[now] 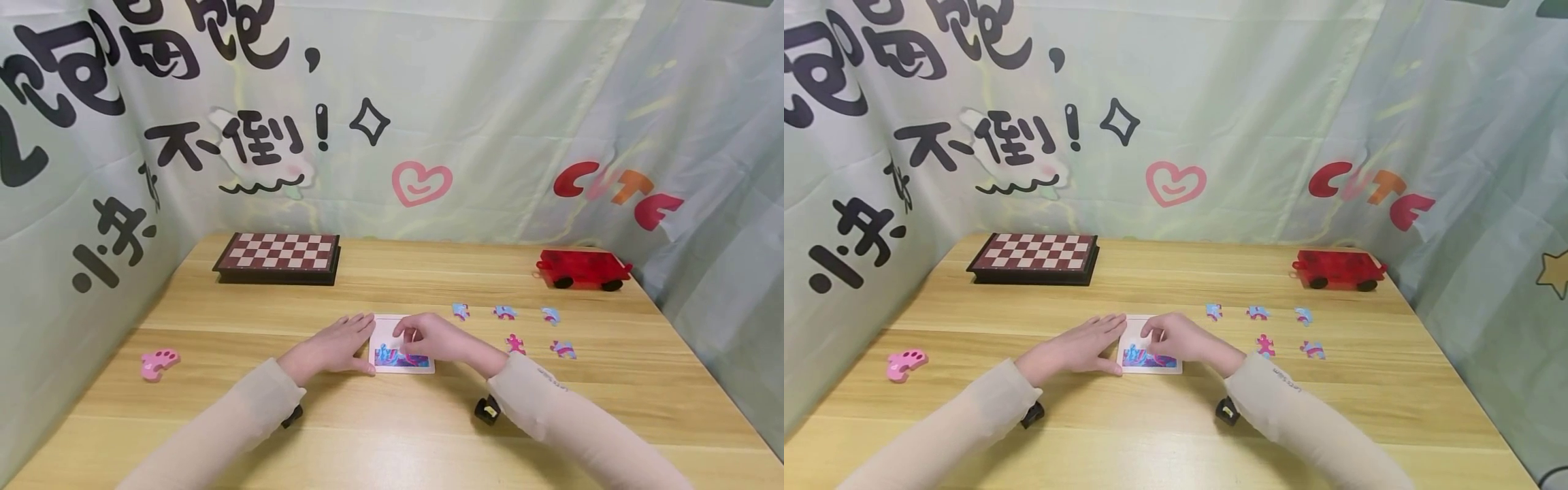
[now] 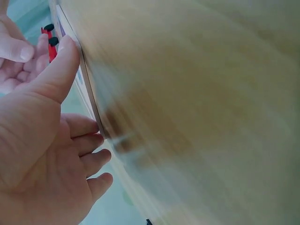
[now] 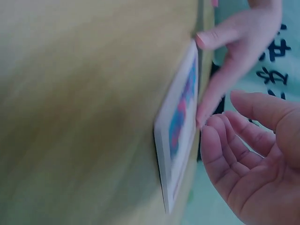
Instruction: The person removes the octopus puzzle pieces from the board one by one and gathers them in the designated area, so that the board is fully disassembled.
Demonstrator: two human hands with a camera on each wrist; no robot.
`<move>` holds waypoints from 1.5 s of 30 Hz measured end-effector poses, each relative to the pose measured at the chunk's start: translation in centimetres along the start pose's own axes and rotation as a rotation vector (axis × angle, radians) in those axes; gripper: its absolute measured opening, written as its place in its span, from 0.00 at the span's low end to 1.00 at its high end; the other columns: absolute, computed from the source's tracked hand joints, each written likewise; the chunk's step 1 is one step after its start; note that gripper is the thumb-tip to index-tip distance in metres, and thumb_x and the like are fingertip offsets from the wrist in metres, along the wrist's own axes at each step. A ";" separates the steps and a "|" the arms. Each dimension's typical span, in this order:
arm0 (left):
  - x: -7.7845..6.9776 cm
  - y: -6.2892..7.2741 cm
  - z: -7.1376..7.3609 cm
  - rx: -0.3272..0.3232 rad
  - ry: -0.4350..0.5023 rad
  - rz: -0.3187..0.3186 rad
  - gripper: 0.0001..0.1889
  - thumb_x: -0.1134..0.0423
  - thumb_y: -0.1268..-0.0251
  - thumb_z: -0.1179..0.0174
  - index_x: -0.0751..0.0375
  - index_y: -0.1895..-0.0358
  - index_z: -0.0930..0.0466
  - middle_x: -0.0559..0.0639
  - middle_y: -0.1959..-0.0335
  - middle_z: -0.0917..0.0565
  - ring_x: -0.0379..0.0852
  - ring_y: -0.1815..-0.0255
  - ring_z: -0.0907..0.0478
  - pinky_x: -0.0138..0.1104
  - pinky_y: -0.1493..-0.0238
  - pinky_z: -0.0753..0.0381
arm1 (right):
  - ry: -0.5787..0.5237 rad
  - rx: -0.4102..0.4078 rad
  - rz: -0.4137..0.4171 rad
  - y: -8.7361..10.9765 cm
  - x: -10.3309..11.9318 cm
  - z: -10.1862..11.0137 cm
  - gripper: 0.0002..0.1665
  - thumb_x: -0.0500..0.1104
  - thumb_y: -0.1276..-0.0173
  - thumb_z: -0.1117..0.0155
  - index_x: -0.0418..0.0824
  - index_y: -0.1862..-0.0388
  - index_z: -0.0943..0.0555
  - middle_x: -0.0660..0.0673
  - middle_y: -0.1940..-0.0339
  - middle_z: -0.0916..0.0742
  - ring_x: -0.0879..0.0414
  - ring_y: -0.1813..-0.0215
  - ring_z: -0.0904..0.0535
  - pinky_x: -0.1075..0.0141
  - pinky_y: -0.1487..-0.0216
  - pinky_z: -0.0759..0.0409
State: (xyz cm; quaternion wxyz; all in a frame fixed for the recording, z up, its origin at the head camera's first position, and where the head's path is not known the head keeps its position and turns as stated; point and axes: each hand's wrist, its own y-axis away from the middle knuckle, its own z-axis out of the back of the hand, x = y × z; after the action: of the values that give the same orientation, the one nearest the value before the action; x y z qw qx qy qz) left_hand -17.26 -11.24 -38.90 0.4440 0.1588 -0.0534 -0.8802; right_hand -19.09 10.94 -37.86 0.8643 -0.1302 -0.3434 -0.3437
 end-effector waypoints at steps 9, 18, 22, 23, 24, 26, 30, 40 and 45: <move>0.0 -0.2 -0.3 -0.008 -0.038 -0.007 0.46 0.38 0.43 0.45 0.71 0.31 0.47 0.62 0.29 0.48 0.55 0.29 0.53 0.45 0.32 0.54 | 0.006 0.034 -0.010 -1.6 0.7 -1.8 0.12 0.31 0.43 0.36 0.32 0.59 0.21 0.53 0.77 0.21 0.64 0.76 0.28 0.73 0.71 0.27; -0.3 -0.2 -0.2 -0.006 -0.047 -0.015 0.46 0.39 0.43 0.45 0.72 0.32 0.47 0.63 0.30 0.48 0.56 0.30 0.52 0.44 0.32 0.53 | 0.051 0.004 -0.048 -1.9 0.6 -2.3 0.08 0.32 0.44 0.34 0.33 0.64 0.20 0.54 0.81 0.23 0.66 0.78 0.32 0.72 0.71 0.30; -0.3 -0.2 -0.1 -0.001 -0.041 -0.009 0.46 0.39 0.43 0.45 0.72 0.32 0.47 0.63 0.29 0.48 0.56 0.30 0.53 0.44 0.32 0.54 | 0.059 0.001 -0.054 -1.9 0.6 -2.4 0.07 0.32 0.44 0.34 0.34 0.65 0.20 0.55 0.81 0.23 0.66 0.78 0.32 0.72 0.70 0.30; -0.4 -0.2 -0.1 -0.002 -0.036 -0.009 0.46 0.40 0.43 0.44 0.73 0.32 0.47 0.63 0.30 0.48 0.56 0.30 0.52 0.44 0.32 0.53 | 0.053 0.000 -0.057 -1.9 0.6 -2.4 0.07 0.32 0.44 0.34 0.34 0.65 0.20 0.54 0.81 0.23 0.65 0.77 0.31 0.72 0.71 0.30; -0.4 -0.2 -0.1 -0.004 -0.033 -0.010 0.46 0.40 0.43 0.44 0.73 0.32 0.46 0.63 0.30 0.48 0.56 0.30 0.52 0.44 0.32 0.53 | 0.047 -0.003 -0.059 -1.9 0.6 -2.4 0.07 0.31 0.43 0.35 0.34 0.65 0.21 0.54 0.81 0.23 0.65 0.77 0.31 0.72 0.71 0.29; -0.4 -0.2 -0.1 -0.005 -0.031 -0.012 0.46 0.41 0.43 0.44 0.73 0.32 0.46 0.64 0.30 0.48 0.57 0.30 0.52 0.45 0.32 0.53 | 0.029 -0.009 -0.066 -1.9 0.6 -2.4 0.07 0.31 0.43 0.35 0.35 0.65 0.21 0.53 0.79 0.23 0.63 0.76 0.30 0.71 0.71 0.29; -0.4 -0.2 -0.1 -0.011 -0.035 -0.019 0.46 0.41 0.43 0.43 0.74 0.33 0.45 0.64 0.30 0.47 0.58 0.30 0.51 0.45 0.32 0.52 | -0.031 -0.027 -0.076 -1.9 0.4 -2.3 0.07 0.30 0.42 0.36 0.35 0.64 0.22 0.52 0.76 0.22 0.61 0.72 0.28 0.70 0.69 0.27; -0.4 0.0 0.0 -0.004 -0.026 -0.022 0.46 0.41 0.42 0.44 0.74 0.32 0.46 0.64 0.30 0.48 0.58 0.30 0.52 0.46 0.32 0.52 | -0.199 -0.033 -0.102 -1.6 -0.2 -2.2 0.08 0.28 0.40 0.41 0.35 0.62 0.21 0.50 0.78 0.22 0.62 0.77 0.30 0.72 0.76 0.29; -0.4 0.0 0.0 -0.005 -0.026 -0.015 0.45 0.41 0.42 0.44 0.74 0.32 0.46 0.64 0.30 0.47 0.57 0.30 0.52 0.45 0.32 0.52 | -0.227 -0.026 -0.104 -1.5 -0.3 -2.2 0.09 0.28 0.39 0.41 0.37 0.61 0.21 0.48 0.79 0.20 0.61 0.79 0.27 0.71 0.76 0.26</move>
State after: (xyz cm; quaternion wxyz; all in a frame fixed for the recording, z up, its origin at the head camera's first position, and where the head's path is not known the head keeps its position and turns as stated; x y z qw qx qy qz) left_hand -17.07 -10.92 -38.78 0.4372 0.1465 -0.0561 -0.8856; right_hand -19.17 8.98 -39.67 0.7990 -0.1614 -0.4411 -0.3756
